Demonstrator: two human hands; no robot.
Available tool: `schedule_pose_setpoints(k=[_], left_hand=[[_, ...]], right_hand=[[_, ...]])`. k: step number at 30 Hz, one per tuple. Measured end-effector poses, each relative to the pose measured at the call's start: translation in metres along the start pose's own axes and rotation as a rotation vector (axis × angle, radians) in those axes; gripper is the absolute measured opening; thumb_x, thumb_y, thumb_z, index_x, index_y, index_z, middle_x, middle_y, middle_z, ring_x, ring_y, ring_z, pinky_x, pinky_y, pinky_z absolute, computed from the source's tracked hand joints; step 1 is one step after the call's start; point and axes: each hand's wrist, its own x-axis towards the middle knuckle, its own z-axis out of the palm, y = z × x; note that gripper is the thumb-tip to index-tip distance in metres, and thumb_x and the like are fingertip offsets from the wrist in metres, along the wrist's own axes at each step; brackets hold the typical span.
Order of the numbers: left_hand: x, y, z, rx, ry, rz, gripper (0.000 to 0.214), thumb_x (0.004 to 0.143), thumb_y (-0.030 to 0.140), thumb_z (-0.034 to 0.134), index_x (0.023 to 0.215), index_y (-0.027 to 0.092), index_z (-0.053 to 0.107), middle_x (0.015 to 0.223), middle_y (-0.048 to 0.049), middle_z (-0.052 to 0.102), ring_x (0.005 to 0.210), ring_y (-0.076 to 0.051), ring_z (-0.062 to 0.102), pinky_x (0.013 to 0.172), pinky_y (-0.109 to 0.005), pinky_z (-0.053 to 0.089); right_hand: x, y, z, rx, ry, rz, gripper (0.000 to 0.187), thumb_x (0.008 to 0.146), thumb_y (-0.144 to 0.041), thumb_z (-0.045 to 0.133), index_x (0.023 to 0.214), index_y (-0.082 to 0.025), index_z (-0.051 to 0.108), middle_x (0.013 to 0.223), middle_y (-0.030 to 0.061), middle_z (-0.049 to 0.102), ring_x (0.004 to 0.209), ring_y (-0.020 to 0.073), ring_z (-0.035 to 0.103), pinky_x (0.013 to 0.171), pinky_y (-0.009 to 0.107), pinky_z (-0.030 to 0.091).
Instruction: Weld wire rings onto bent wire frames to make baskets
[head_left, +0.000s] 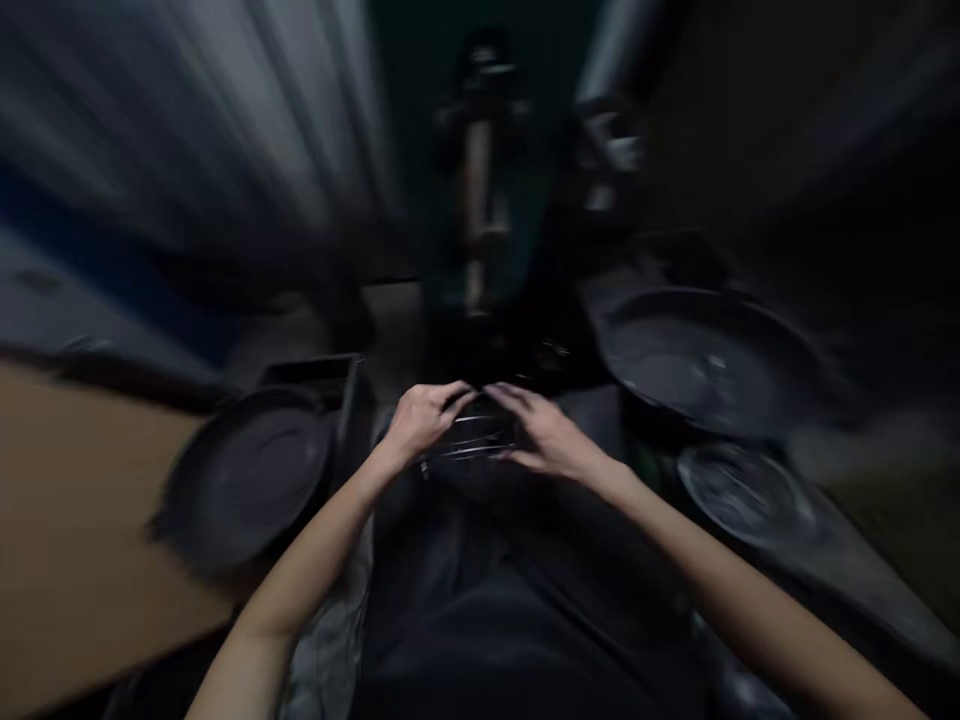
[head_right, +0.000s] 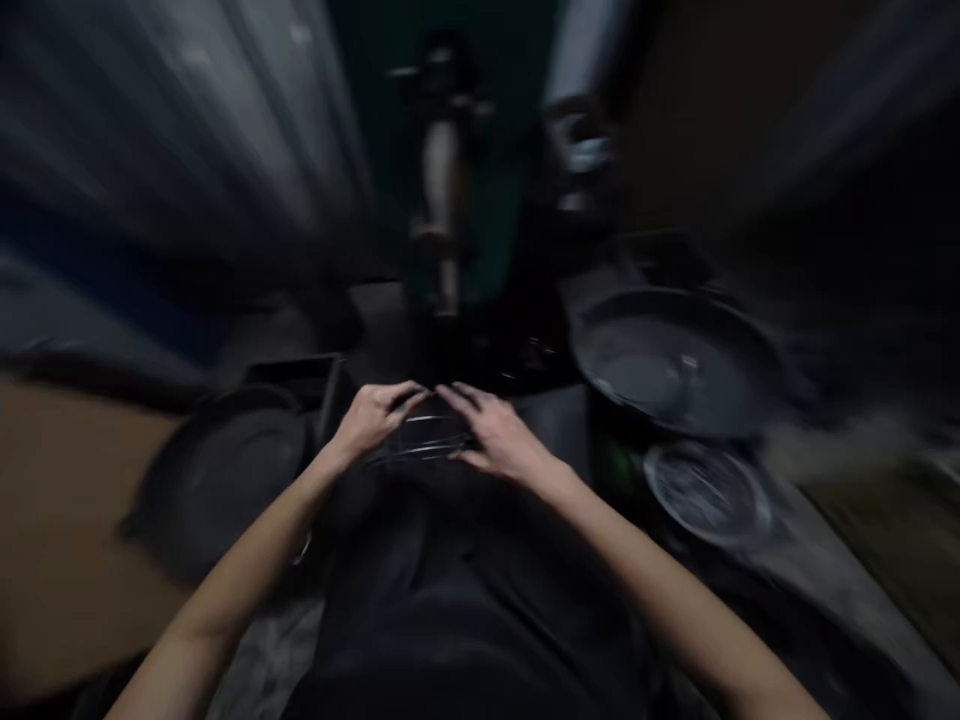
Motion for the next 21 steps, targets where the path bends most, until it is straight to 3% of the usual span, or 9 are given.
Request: schedule_pose_setpoints(k=[2,4,7,9,12,14,17,19,21], left_hand=[[0.021,-0.003,0.042,0.064,-0.122,0.018,0.005,0.073,0.029,0.069,0.076,0.028,0.074,0.072,-0.0022,0.071,0.062,-0.017,0.062,0.061,-0.021,0.038],[0.036,-0.007,0.072,0.132,-0.179,0.036,0.005,0.073,0.031,0.07,0.076,0.03,0.073,0.07,-0.0021,0.071,0.06,-0.017,0.06,0.058,-0.021,0.035],[0.04,-0.008,0.091,0.263,-0.225,0.048,0.009,0.077,0.036,0.066,0.079,0.03,0.073,0.071,-0.0024,0.072,0.063,-0.018,0.062,0.058,-0.022,0.034],[0.035,-0.006,0.092,0.387,-0.284,0.046,0.016,0.083,0.038,0.059,0.085,0.03,0.072,0.076,-0.0027,0.073,0.067,-0.019,0.064,0.059,-0.023,0.035],[0.024,-0.006,0.091,0.549,-0.372,0.027,0.027,0.09,0.04,0.046,0.097,0.028,0.069,0.085,-0.0028,0.073,0.076,-0.019,0.066,0.062,-0.023,0.038],[0.019,-0.009,0.092,0.582,-0.381,0.005,0.03,0.093,0.04,0.042,0.101,0.027,0.068,0.088,-0.0021,0.073,0.079,-0.017,0.067,0.066,-0.022,0.04],[0.017,-0.015,0.091,0.549,-0.369,-0.015,0.031,0.094,0.039,0.04,0.1,0.026,0.068,0.091,-0.0008,0.072,0.083,-0.016,0.066,0.072,-0.023,0.043],[0.016,-0.018,0.087,0.529,-0.321,0.004,0.03,0.094,0.039,0.041,0.103,0.026,0.067,0.093,-0.0013,0.071,0.087,-0.017,0.065,0.077,-0.027,0.044],[0.014,-0.017,0.081,0.525,-0.197,0.043,0.029,0.092,0.039,0.045,0.11,0.027,0.065,0.097,-0.0031,0.068,0.092,-0.02,0.063,0.085,-0.034,0.044]], right_hand=[[-0.013,0.035,-0.018,0.097,-0.043,0.095,0.072,0.072,-0.038,0.074,0.137,-0.029,0.046,0.135,0.009,0.05,0.122,0.0269,0.048,0.101,0.043,0.04],[-0.035,0.076,-0.043,0.09,0.101,0.261,0.049,0.077,-0.036,0.069,0.124,-0.028,0.059,0.123,0.0051,0.061,0.112,0.0218,0.056,0.098,0.036,0.042],[-0.067,0.148,-0.085,-0.185,0.324,0.755,0.026,0.086,-0.031,0.057,0.109,-0.022,0.067,0.112,0.006,0.066,0.109,0.0197,0.058,0.099,0.034,0.04],[-0.075,0.197,-0.108,-0.263,0.266,0.947,0.023,0.082,-0.024,0.06,0.101,-0.014,0.069,0.106,0.0134,0.067,0.107,0.0266,0.059,0.096,0.039,0.042],[-0.072,0.253,-0.123,-0.233,0.035,1.032,0.011,0.069,-0.018,0.07,0.077,-0.011,0.071,0.083,0.0149,0.07,0.089,0.0311,0.065,0.082,0.039,0.049],[-0.071,0.274,-0.12,-0.213,-0.083,1.052,0.008,0.07,-0.02,0.071,0.073,-0.013,0.069,0.077,0.0103,0.069,0.081,0.0261,0.066,0.077,0.037,0.05],[-0.076,0.284,-0.11,-0.194,-0.137,1.037,0.009,0.076,-0.023,0.067,0.073,-0.015,0.065,0.078,0.0064,0.068,0.08,0.0198,0.064,0.079,0.034,0.048],[-0.083,0.282,-0.106,-0.183,-0.08,1.011,0.011,0.075,-0.022,0.067,0.068,-0.017,0.061,0.074,0.0081,0.067,0.079,0.0215,0.064,0.076,0.032,0.045],[-0.09,0.276,-0.109,-0.164,0.061,0.981,0.015,0.074,-0.023,0.066,0.064,-0.019,0.055,0.064,0.0088,0.062,0.074,0.0239,0.063,0.071,0.032,0.043]])
